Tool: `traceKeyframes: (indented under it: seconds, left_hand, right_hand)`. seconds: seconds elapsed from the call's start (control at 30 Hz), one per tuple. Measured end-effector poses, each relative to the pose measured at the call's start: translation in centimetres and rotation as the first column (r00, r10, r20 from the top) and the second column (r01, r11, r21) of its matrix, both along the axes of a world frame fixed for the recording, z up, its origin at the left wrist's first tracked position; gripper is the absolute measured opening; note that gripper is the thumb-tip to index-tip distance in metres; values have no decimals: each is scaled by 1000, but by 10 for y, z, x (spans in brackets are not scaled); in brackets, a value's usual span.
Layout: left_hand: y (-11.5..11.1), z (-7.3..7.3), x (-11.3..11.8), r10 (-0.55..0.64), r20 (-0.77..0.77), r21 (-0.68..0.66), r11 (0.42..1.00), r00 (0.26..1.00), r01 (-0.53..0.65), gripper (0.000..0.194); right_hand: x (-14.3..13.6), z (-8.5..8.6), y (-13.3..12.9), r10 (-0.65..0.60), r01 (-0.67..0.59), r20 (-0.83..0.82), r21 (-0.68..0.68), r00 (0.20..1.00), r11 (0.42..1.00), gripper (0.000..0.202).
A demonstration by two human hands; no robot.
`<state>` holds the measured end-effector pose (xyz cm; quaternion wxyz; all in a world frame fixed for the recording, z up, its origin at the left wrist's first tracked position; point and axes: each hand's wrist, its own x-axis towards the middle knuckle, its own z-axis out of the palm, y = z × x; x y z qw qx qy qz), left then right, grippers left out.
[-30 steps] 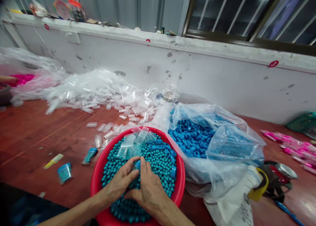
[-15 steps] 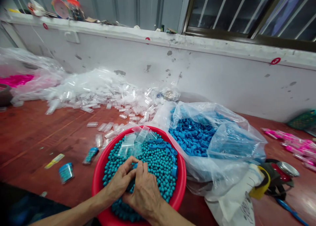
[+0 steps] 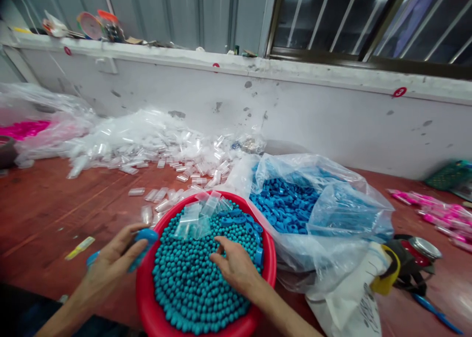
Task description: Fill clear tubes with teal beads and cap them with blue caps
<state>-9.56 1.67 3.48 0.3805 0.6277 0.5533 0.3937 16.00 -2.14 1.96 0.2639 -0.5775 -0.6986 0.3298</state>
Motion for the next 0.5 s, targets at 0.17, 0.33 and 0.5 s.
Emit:
traceKeyframes:
  seconds: [0.17,0.33,0.5]
  left_hand:
    - [17,-48,-63,221,-322,83,975,920,-205,36]
    - [24,-90,-77,181,-678,38,977,712,-212,37]
    - [29,-86,-70,268,-716,218,963,645,-158,37]
  right_hand:
    - [-9,2,37,-68,43,194,129,979,991,40]
    - [-30,-6,66,-45,24,278,79,959,997,48]
    - [-25,-17,72,-8,-6,195,73,981,997,48]
